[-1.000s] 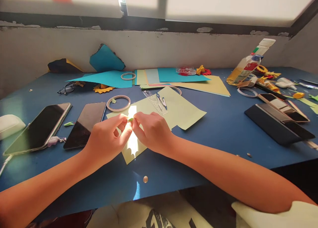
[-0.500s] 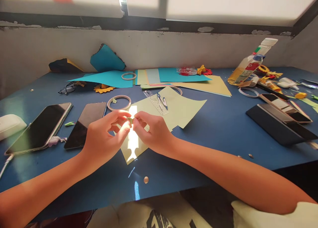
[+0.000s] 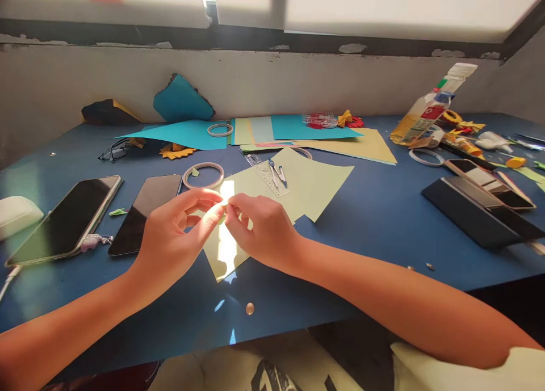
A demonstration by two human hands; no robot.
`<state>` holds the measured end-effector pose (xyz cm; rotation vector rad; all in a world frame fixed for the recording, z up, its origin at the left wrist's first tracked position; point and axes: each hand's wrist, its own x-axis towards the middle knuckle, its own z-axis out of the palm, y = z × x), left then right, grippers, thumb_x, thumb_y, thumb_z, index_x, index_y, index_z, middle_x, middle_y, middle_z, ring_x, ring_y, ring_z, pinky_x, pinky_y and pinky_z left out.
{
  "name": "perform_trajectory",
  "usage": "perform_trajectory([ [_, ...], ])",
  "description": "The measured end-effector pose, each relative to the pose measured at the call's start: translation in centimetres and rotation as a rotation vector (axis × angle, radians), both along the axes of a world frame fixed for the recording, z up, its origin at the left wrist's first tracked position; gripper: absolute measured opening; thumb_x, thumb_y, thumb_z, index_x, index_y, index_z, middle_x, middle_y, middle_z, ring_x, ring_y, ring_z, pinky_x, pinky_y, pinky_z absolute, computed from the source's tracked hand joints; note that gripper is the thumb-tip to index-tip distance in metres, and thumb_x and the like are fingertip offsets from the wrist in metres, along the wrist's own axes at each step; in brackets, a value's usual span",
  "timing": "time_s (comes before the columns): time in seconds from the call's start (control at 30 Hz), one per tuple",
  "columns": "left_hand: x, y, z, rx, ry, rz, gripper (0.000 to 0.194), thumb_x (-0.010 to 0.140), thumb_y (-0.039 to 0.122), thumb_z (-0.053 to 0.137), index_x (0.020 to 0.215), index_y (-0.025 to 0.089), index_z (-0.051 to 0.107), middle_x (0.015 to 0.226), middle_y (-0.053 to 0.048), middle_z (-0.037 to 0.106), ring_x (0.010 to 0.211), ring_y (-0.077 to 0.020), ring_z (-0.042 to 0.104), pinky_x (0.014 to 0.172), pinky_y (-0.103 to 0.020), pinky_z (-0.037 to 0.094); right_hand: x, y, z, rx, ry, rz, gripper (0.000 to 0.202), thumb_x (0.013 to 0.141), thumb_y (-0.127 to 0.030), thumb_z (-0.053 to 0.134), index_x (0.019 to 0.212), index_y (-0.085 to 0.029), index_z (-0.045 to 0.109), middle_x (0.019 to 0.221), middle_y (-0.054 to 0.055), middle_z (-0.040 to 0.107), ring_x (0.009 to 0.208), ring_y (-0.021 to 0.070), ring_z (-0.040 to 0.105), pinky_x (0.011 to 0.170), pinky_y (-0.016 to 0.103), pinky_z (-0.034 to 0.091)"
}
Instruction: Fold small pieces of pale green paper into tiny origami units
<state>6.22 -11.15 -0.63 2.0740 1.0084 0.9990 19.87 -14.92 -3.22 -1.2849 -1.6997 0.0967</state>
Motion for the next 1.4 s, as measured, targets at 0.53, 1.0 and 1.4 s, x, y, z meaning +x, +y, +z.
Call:
perform_trajectory([
  [0.53, -0.3, 0.2, 0.7, 0.007, 0.002, -0.012, 0.007, 0.072, 0.022, 0.060, 0.076, 0.019, 0.064, 0.072, -0.001, 0.065, 0.062, -0.0099, 0.056, 0.049, -0.016, 0.046, 0.0, -0.3, 0.3, -0.046, 0.072, 0.062, 0.016, 0.080, -0.015, 0.043, 0.072, -0.015, 0.056, 0.056, -0.002, 0.052, 0.052, 0.0068, 0.045, 0.046, 0.018, 0.035],
  [1.0, -0.4, 0.5, 0.2, 0.225, 0.047, -0.005, 0.007, 0.070, 0.014, 0.060, 0.076, 0.018, 0.061, 0.070, 0.001, 0.065, 0.056, -0.0087, 0.055, 0.044, -0.017, 0.044, 0.3, -0.3, 0.1, -0.058, 0.028, 0.130, 0.017, 0.086, -0.013, 0.041, 0.075, -0.014, 0.054, 0.056, -0.003, 0.052, 0.050, 0.0065, 0.047, 0.049, 0.018, 0.036],
  [1.4, -0.7, 0.3, 0.1, 0.704, 0.233, 0.053, 0.012, 0.070, 0.012, 0.055, 0.066, 0.021, 0.051, 0.057, 0.002, 0.059, 0.054, -0.0118, 0.053, 0.046, -0.024, 0.037, 0.1, -0.5, -0.5, 0.103, -0.200, 0.048, 0.020, 0.087, -0.016, 0.037, 0.079, -0.016, 0.055, 0.065, 0.003, 0.059, 0.058, 0.0115, 0.053, 0.054, 0.023, 0.039],
])
